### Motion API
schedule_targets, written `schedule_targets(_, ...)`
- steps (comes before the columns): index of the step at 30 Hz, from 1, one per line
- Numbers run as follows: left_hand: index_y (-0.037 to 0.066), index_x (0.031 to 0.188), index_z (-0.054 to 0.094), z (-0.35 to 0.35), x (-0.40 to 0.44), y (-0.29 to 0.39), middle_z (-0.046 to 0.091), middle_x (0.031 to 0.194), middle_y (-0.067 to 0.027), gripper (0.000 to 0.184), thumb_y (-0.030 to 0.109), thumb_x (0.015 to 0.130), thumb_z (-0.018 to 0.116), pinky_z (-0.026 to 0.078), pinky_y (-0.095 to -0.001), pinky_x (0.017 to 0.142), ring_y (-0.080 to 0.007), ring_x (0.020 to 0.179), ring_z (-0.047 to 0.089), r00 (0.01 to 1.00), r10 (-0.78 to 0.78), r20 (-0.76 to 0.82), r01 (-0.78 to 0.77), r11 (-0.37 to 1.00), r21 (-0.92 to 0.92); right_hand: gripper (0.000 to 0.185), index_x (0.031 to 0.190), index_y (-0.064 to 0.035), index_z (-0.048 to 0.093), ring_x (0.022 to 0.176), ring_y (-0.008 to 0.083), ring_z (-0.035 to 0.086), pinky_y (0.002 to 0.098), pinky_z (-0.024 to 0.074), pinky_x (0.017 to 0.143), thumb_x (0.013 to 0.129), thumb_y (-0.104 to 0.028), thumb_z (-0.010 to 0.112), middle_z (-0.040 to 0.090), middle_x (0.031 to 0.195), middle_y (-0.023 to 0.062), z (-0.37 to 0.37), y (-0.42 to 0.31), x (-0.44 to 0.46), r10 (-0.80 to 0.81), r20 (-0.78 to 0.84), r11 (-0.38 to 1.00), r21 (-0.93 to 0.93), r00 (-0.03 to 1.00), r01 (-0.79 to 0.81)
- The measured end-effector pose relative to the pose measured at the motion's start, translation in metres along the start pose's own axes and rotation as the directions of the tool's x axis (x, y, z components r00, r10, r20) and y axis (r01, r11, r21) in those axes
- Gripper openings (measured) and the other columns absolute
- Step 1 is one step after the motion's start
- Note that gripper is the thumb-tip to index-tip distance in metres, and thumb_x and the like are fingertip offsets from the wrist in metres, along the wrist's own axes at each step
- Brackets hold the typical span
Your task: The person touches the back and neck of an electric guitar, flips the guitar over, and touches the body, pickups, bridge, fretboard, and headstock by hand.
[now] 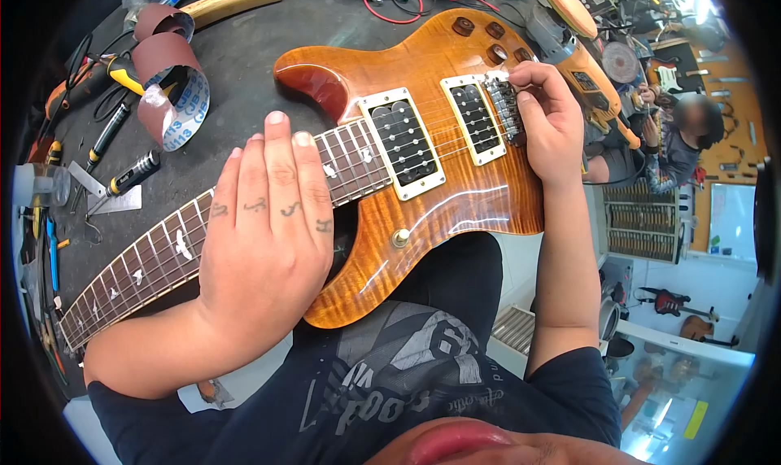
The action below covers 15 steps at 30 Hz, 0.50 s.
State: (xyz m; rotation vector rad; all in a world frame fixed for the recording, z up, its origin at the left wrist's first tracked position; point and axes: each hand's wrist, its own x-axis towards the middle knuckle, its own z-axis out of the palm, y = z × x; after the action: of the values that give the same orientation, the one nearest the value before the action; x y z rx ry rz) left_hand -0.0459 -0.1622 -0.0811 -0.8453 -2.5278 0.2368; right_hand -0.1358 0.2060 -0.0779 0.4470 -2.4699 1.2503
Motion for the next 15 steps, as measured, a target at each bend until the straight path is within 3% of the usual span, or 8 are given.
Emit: schedule_targets(15, -0.016, 0.138, 0.063, -0.0012, -0.0005, 0.0001, 0.067, 0.145, -0.0393, 0.046, 0.01, 0.1, 0.065, 0.058, -0.0548, 0.112, -0.0453, 0.125, 0.072, 1.0, 0.008, 0.01, -0.008, 1.0, -0.004, 0.019, 0.113, -0.0003, 0.074, 0.104, 0.0169, 0.068, 0.0319, 0.0554, 0.092, 0.099, 0.005, 0.062, 0.072, 0.116, 0.0072, 0.0007, -0.0031, 0.0013, -0.013, 0.016, 0.995, -0.095, 1.0, 0.015)
